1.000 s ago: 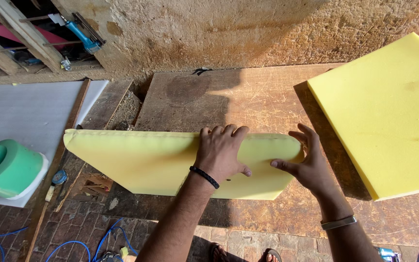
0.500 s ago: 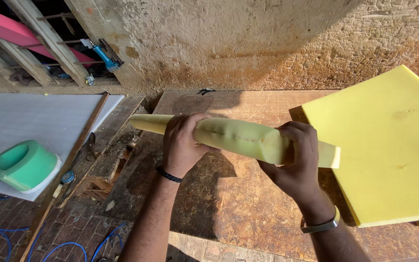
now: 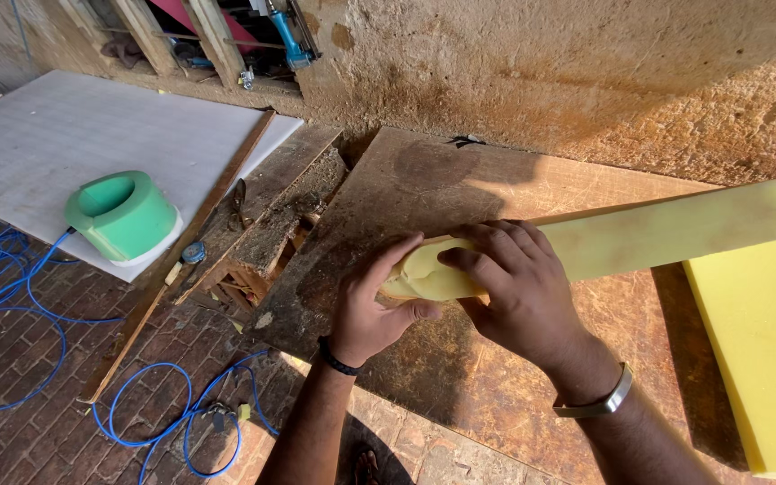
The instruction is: The person picks up a rectangular yellow foam sheet, folds it lengthwise, and presses the folded edge repeatedly to set the crease. The foam remains on a wooden workbench throughout.
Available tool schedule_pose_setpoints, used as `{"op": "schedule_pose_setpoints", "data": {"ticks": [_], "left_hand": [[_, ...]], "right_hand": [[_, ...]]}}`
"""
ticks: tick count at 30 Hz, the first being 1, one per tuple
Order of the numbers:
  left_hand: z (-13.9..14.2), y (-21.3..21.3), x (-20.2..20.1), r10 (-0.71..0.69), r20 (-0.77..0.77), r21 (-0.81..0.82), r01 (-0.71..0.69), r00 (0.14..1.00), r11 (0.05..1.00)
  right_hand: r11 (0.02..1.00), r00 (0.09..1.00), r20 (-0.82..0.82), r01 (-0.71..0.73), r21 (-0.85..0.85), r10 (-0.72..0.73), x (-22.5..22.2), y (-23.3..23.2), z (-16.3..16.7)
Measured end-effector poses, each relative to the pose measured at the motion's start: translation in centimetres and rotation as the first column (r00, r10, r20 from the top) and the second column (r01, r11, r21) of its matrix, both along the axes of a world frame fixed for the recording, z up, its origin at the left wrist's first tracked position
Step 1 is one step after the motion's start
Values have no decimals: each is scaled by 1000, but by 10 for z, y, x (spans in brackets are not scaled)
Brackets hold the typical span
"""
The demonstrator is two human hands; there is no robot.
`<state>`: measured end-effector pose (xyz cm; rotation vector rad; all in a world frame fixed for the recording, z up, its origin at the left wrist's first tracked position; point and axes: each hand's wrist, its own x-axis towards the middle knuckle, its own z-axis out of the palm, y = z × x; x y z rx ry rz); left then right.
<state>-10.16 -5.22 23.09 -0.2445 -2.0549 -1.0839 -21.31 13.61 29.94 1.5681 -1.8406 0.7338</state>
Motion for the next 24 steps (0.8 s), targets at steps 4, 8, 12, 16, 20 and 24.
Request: {"op": "schedule_pose_setpoints", "data": {"ticks": [4,8,12,16,20,24], "left_hand": [[5,-57,1,28,-113,-14,-30,993,999],[16,-115,-11,-28,-242,-103,3,970,995],[22,-148,-27,-164,-172,-23,162,971,986],[25,-149,-50,-154,-173,52,165,973,985],[26,-132,-67,-39,-342,89,74,939,993],[25,-136,-72,-7,-373,123,57,928,991]], "right_hand": [[1000,997,-81,18,-24,-19,16,-52,14],[996,995,-51,85,-2,-85,27,-102,34],[967,969,22,245,64,-247,36,-131,48],[942,945,29,324,88,-327,35,-140,51],[944,948,43,311,107,-317,29,-139,55],[992,875,469,-90,-92,123,19,-123,76]]}}
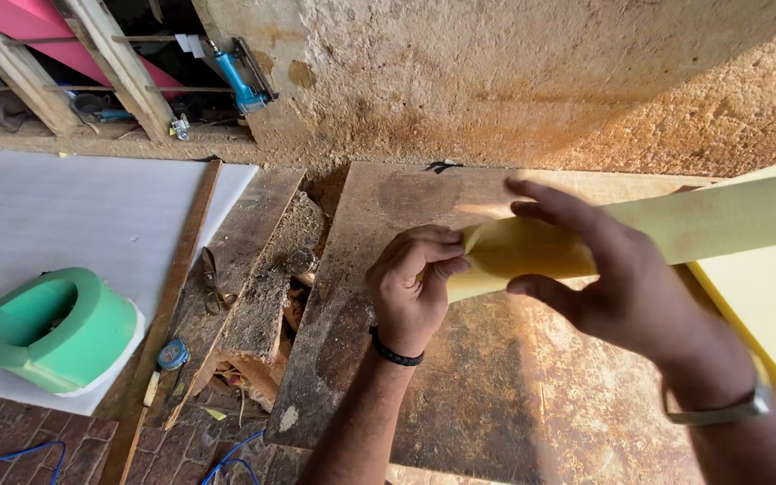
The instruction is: The person picks up a rectangular yellow foam sheet, folds it lengthwise, and presses the folded edge repeatedly to set the crease. The foam remains on a wooden workbench throughout.
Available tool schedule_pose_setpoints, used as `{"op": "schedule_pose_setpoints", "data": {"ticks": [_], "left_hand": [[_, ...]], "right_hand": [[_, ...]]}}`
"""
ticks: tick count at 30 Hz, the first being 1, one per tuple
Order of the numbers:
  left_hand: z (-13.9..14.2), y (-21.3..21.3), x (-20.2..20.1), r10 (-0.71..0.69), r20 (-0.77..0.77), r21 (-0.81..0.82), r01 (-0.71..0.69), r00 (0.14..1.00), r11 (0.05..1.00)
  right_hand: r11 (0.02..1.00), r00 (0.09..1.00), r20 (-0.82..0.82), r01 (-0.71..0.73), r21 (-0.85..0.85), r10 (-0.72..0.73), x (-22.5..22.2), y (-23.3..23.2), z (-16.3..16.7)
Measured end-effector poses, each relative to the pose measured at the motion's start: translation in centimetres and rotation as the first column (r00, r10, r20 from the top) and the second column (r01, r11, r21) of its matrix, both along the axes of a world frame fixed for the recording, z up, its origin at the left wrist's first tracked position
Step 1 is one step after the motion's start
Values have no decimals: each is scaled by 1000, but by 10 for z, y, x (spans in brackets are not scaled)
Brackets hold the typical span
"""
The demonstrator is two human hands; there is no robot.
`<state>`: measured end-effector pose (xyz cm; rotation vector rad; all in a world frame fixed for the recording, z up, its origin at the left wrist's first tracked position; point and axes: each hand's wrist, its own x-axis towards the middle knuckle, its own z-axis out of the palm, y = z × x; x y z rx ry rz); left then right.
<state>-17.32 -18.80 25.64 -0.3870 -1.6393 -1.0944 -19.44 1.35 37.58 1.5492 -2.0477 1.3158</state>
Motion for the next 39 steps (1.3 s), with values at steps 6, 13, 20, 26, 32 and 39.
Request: {"op": "schedule_pose_setpoints", "data": {"ticks": [6,13,20,26,32,39], "left_hand": [[11,-5,-10,33,94,20,-35,995,999],[42,1,7,-149,272,6,154,951,988],[43,19,3,2,285,-128,36,958,991],[16,22,-12,203,153,-86,-191,967,978],[5,19,-24,190,161,2,-193,968,981],[2,18,-22,169,178,-6,-170,969,985]], "right_hand": [[880,798,-603,278,385,12,-40,8,9],[918,818,-570,282,278,-78,-59,22,3],[926,884,-460,238,294,-82,-63,25,6],[912,882,-463,257,321,-86,-61,9,0],[985,929,-365,2,172,62,-68,24,5],[895,684,-729,307,325,30,-85,46,-11]]}}
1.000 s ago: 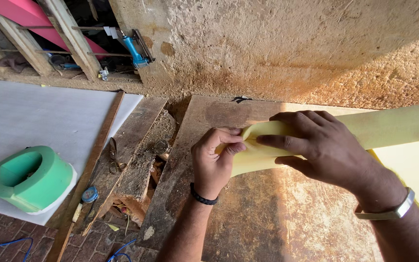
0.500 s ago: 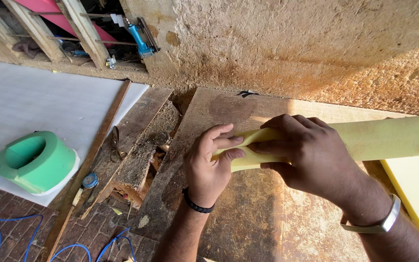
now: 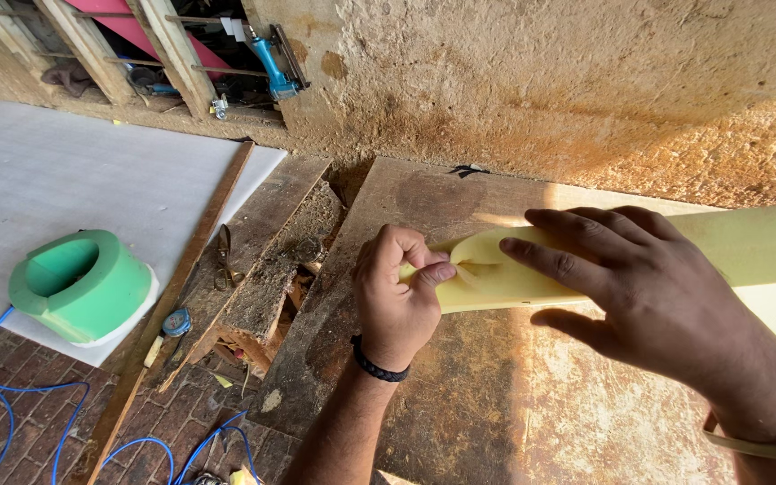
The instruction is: The person picks up a rectangular yellow foam sheet, folds it lengthwise, and presses the folded edge repeatedly to set the crease. The foam remains on a wooden workbench throughout.
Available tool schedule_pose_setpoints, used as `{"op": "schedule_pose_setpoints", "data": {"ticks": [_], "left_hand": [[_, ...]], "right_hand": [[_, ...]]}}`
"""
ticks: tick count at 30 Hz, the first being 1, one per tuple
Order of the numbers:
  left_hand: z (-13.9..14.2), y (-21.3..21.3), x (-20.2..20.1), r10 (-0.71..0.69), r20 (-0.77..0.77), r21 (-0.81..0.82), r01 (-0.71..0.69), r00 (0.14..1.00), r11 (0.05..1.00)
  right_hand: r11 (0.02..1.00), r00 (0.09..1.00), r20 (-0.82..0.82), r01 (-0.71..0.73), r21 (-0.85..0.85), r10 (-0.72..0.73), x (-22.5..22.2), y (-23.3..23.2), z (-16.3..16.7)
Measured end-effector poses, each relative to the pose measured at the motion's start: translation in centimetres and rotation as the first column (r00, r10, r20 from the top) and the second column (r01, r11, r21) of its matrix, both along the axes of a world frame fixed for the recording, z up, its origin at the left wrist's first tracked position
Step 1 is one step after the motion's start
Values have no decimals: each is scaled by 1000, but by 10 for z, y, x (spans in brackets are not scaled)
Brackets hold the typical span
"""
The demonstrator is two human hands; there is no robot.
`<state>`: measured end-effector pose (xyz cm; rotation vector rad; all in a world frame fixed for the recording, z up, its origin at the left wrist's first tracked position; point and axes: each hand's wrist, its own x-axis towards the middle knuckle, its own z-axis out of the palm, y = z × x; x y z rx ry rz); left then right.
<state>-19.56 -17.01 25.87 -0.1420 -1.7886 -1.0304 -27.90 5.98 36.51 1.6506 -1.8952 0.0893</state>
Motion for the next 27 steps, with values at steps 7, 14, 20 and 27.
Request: {"op": "schedule_pose_setpoints", "data": {"ticks": [7,14,20,27], "left_hand": [[37,3,22,-325,70,75,320,943,944],[57,16,37,-22,158,-346,76,987,935],[30,24,12,25,98,-139,-11,995,990],[21,17,10,80,-18,-197,-82,997,977]], "right_hand": [[991,989,-63,131,-12,-132,6,2,-8],[991,977,187,115,-75,-99,15,6,-1],[983,950,294,142,-114,-103,26,-5,-3],[927,804,521,-95,-363,286,15,20,-4]]}}
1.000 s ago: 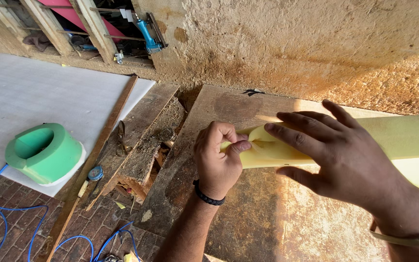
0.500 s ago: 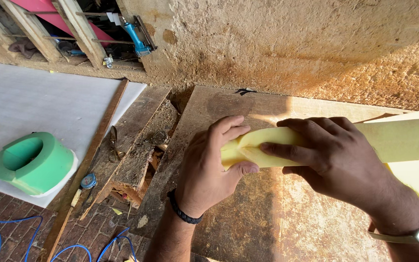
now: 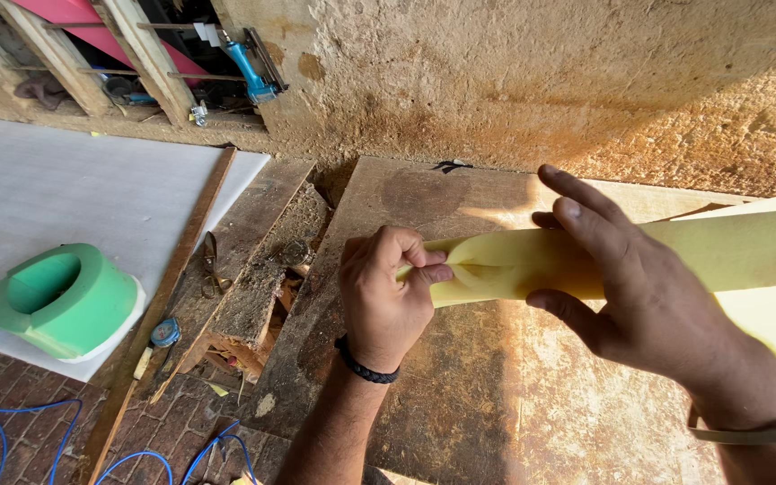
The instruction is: The person picks up a rectangular yellow foam sheet, folds it lengthwise, and presses the folded edge repeatedly to set the crease. The foam remains on a wooden workbench throughout.
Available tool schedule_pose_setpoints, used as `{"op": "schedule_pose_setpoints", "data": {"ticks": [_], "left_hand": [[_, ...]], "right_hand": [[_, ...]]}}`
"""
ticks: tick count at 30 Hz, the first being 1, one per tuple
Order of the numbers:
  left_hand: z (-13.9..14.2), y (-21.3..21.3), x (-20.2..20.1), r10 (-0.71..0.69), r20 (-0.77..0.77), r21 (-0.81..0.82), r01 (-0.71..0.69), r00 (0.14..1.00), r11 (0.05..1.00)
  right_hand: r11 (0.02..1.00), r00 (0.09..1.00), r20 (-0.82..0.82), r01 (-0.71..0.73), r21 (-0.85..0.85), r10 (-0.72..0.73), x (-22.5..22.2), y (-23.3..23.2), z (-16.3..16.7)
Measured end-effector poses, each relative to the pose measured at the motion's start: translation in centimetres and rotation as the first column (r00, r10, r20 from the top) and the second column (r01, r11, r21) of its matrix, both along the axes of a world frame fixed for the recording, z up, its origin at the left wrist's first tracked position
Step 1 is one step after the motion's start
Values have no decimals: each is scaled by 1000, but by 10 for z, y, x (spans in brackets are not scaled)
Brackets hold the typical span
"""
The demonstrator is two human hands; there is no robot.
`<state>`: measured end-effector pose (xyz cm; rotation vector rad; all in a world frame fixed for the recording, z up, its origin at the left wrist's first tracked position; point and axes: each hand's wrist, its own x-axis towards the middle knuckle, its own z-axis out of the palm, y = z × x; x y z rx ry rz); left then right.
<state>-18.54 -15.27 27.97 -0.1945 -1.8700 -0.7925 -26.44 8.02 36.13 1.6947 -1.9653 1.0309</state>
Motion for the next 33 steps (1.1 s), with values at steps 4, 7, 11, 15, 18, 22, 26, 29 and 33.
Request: {"op": "schedule_pose_setpoints", "data": {"ticks": [4,7,11,15,18,22,26,29,33], "left_hand": [[3,3,3,0,-14,-65,-1,1000,998],[2,3,6,-24,6,4,24,1000,1000],[-3,2,8,-56,21,12,56,998,998],[1,5,7,-70,37,19,69,997,997],[16,15,11,-111,26,36,110,993,993],[38,26,32,33,-4,-276,-33,999,961],[39,36,34,34,166,-267,12,986,964],[29,34,21,-2,234,-151,38,972,988],[15,36,15,73,87,-135,-61,994,989]], "right_hand": [[925,865,-483,285,253,-134,-11,15,-1],[872,818,-562,358,334,-121,-13,15,-2],[860,792,-597,387,331,-126,-4,10,-5],[920,912,-387,262,291,-137,6,5,-2],[868,928,-323,308,389,-185,8,6,6],[863,924,-307,338,375,-228,8,9,11],[918,910,-377,288,272,-174,10,16,8],[899,934,-300,290,328,-192,12,14,4],[867,930,-292,327,376,-224,19,10,3]]}}
